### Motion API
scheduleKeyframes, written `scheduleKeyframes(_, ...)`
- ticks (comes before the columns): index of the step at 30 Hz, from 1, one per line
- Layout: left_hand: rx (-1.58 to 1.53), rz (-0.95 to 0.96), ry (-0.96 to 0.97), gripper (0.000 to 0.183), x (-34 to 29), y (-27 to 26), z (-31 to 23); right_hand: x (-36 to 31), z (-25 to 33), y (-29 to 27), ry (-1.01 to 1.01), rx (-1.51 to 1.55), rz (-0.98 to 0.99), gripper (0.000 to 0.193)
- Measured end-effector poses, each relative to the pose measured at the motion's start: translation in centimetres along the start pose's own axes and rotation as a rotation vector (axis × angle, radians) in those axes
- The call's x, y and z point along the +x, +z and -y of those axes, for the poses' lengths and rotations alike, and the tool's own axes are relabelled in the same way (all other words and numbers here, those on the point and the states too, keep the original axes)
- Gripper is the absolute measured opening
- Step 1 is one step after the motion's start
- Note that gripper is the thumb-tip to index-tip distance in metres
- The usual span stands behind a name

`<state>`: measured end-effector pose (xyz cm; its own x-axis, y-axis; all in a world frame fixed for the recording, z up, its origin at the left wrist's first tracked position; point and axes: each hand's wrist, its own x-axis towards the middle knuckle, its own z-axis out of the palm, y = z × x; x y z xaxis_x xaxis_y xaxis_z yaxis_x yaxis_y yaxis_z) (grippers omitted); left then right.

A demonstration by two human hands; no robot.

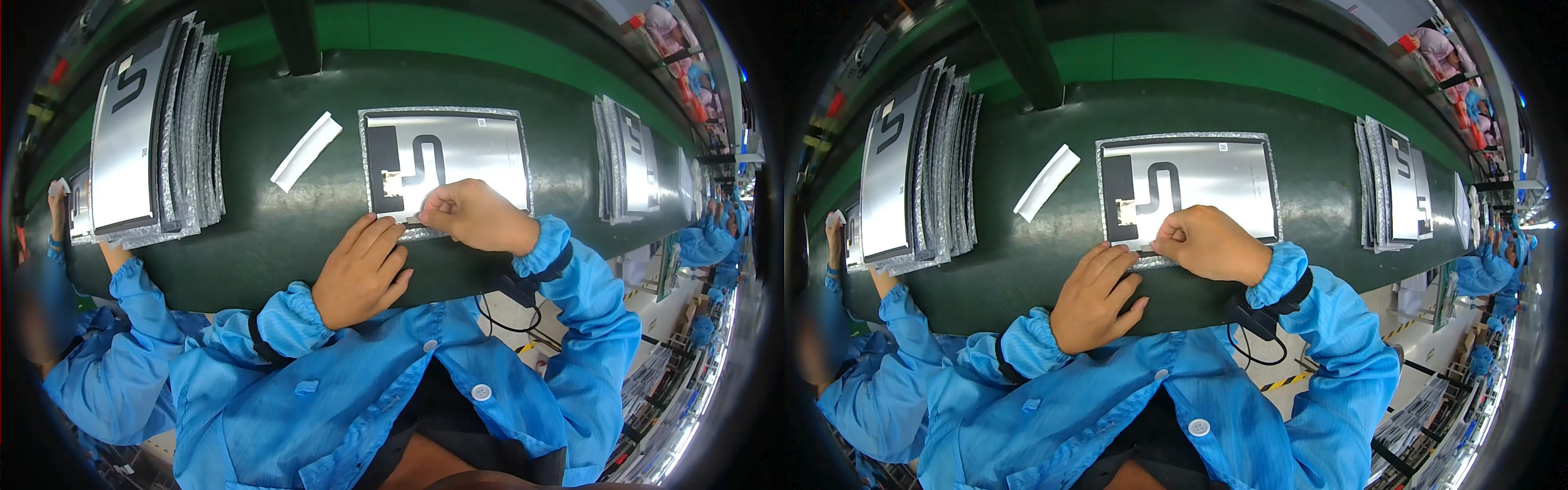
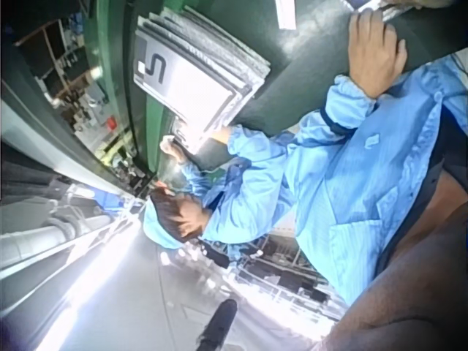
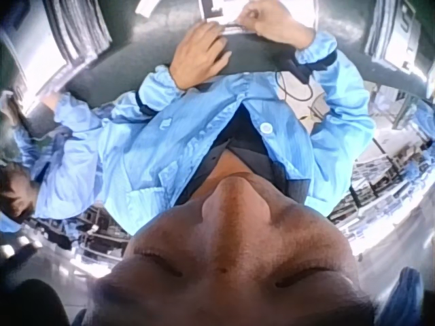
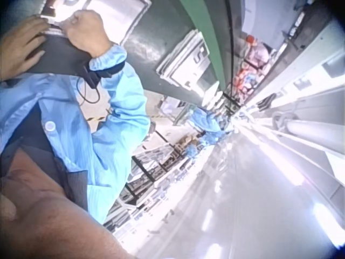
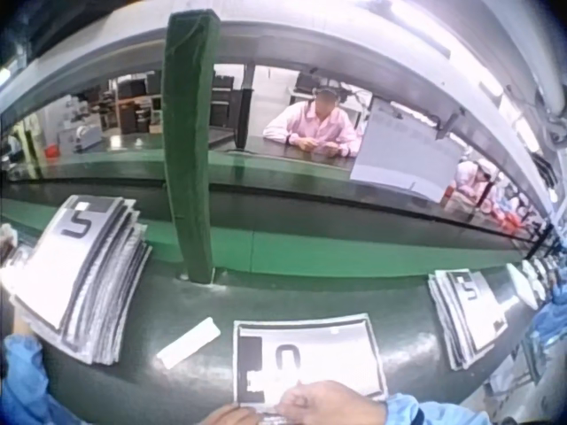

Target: Assembling flat electronic screen components by applying adhesive strips.

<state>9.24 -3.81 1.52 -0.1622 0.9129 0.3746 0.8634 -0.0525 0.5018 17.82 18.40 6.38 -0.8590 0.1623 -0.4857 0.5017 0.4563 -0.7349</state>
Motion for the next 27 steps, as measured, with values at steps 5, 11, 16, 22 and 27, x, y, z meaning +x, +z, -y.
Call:
scheduleKeyframes(5, 0.019, 0.01, 0.001, 0.032, 0.13, 0.07, 0.08, 0.17, 0.09, 0.0, 0.007, -0.007, -0.025, 0.021)
scheduleKeyframes(11, 0.032, 0.014, 0.006, 0.032, 0.01, 0.1, -0.16, 0.08, -0.12, 0.35, -0.011, -0.027, -0.046, 0.021)
scheduleKeyframes(16, 0.045, 0.029, 0.011, 0.032, -0.16, 0.18, -0.14, 0.15, -0.06, 0.47, -0.003, -0.031, -0.049, 0.021)
scheduleKeyframes(22, 0.09, 0.067, 0.005, 0.035, -0.22, 0.31, -0.3, 0.18, 0.08, 0.48, 0.007, -0.052, -0.056, 0.02)
scheduleKeyframes(27, 0.116, 0.076, 0.015, 0.037, -0.09, 0.34, -0.42, 0.12, 0.18, 0.41, -0.007, -0.079, -0.068, 0.019)
